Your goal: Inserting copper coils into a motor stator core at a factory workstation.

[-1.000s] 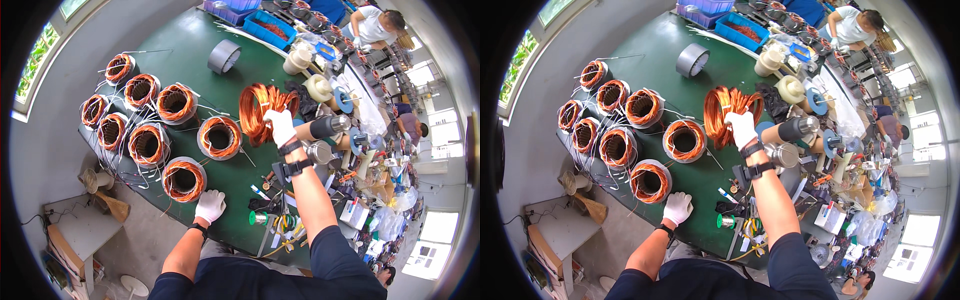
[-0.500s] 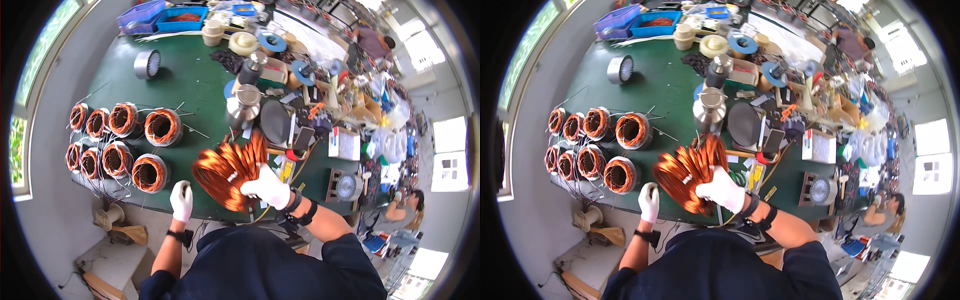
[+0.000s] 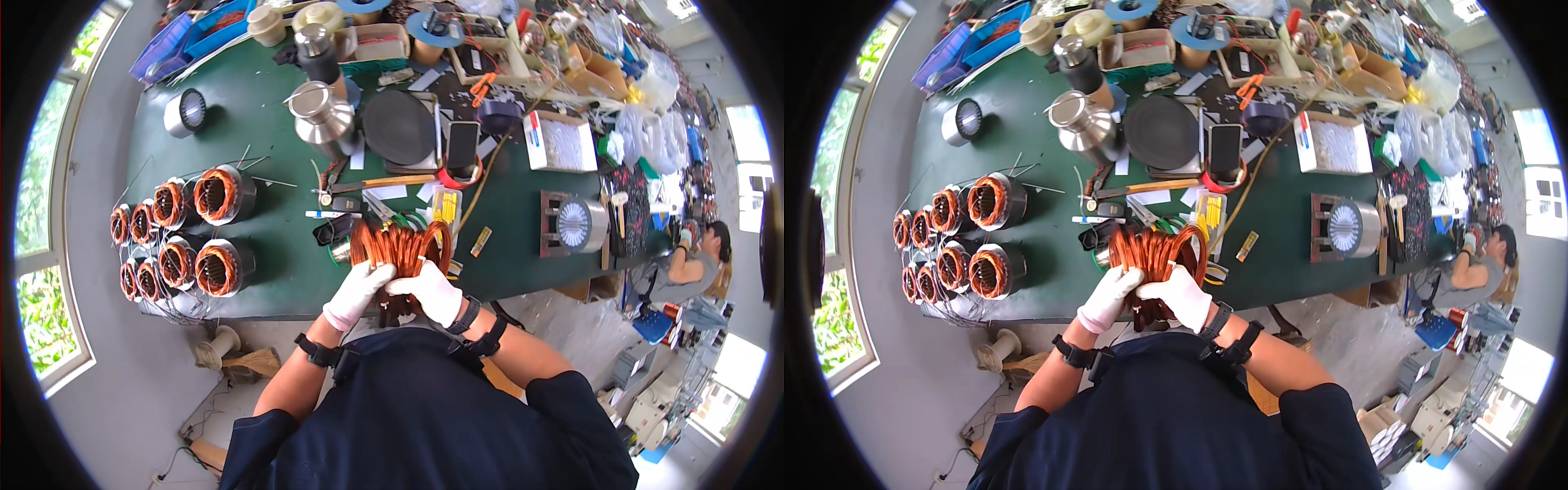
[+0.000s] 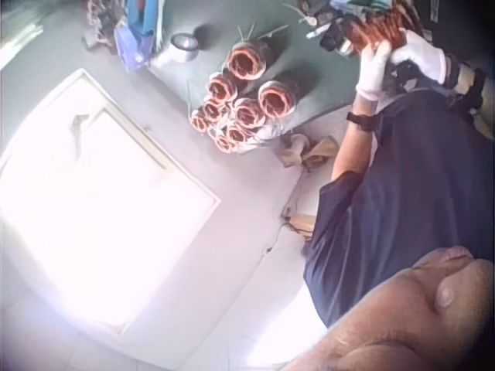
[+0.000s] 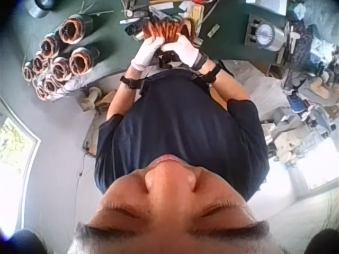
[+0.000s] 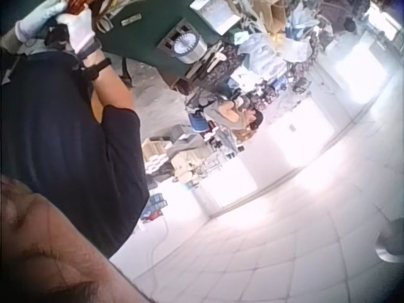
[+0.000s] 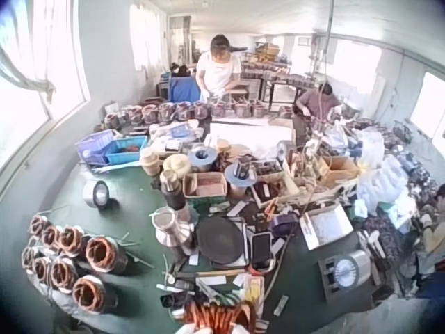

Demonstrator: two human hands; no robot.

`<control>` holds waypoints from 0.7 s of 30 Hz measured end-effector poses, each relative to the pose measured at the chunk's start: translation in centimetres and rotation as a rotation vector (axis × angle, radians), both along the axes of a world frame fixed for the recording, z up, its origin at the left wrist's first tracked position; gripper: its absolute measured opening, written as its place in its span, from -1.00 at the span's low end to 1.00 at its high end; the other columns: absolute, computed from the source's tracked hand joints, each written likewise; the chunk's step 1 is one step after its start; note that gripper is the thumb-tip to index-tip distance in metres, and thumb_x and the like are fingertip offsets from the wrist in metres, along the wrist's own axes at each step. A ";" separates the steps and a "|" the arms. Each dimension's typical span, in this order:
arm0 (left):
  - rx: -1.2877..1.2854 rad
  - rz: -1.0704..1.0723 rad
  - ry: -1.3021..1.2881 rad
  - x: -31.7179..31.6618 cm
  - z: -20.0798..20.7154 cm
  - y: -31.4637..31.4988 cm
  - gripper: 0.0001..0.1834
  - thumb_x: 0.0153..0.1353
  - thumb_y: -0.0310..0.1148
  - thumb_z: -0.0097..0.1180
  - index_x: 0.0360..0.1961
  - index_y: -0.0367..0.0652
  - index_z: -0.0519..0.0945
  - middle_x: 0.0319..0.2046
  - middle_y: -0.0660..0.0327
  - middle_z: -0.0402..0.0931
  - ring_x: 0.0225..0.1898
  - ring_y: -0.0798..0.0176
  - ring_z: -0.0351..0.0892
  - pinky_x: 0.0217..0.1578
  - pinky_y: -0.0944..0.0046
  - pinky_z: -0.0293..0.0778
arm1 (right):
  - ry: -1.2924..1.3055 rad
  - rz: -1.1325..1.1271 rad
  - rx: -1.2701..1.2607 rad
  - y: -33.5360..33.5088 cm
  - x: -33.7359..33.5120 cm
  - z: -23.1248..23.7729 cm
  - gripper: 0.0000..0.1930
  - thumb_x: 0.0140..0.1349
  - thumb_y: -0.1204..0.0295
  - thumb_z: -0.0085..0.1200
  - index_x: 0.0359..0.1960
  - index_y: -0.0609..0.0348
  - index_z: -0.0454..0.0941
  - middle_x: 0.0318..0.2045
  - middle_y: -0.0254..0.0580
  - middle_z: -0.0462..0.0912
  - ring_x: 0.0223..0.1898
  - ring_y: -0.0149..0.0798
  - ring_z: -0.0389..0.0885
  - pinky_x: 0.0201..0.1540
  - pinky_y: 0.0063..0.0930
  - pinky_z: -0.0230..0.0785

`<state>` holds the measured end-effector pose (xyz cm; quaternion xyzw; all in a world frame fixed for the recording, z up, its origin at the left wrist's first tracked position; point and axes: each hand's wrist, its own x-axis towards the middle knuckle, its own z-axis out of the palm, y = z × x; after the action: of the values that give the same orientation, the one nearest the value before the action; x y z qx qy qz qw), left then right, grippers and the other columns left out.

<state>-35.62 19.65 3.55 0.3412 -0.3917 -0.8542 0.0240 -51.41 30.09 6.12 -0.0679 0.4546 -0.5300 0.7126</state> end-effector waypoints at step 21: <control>0.358 -0.023 -0.096 -24.2 -13.5 13.9 -0.73 0.36 -0.32 0.25 0.02 -0.19 0.69 -0.13 0.20 0.75 -0.12 0.22 0.77 -0.05 0.12 0.69 | 0.269 -0.158 0.186 16.6 -21.2 -13.5 -0.75 0.24 0.52 0.30 -0.06 0.29 0.68 -0.26 -0.26 0.76 -0.27 -0.38 0.71 -0.15 -0.44 0.58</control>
<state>-59.78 33.57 -9.99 0.3759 -0.2379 -0.8932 -0.0657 -72.65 46.71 -7.36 -0.0362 0.5968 -0.5260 0.6048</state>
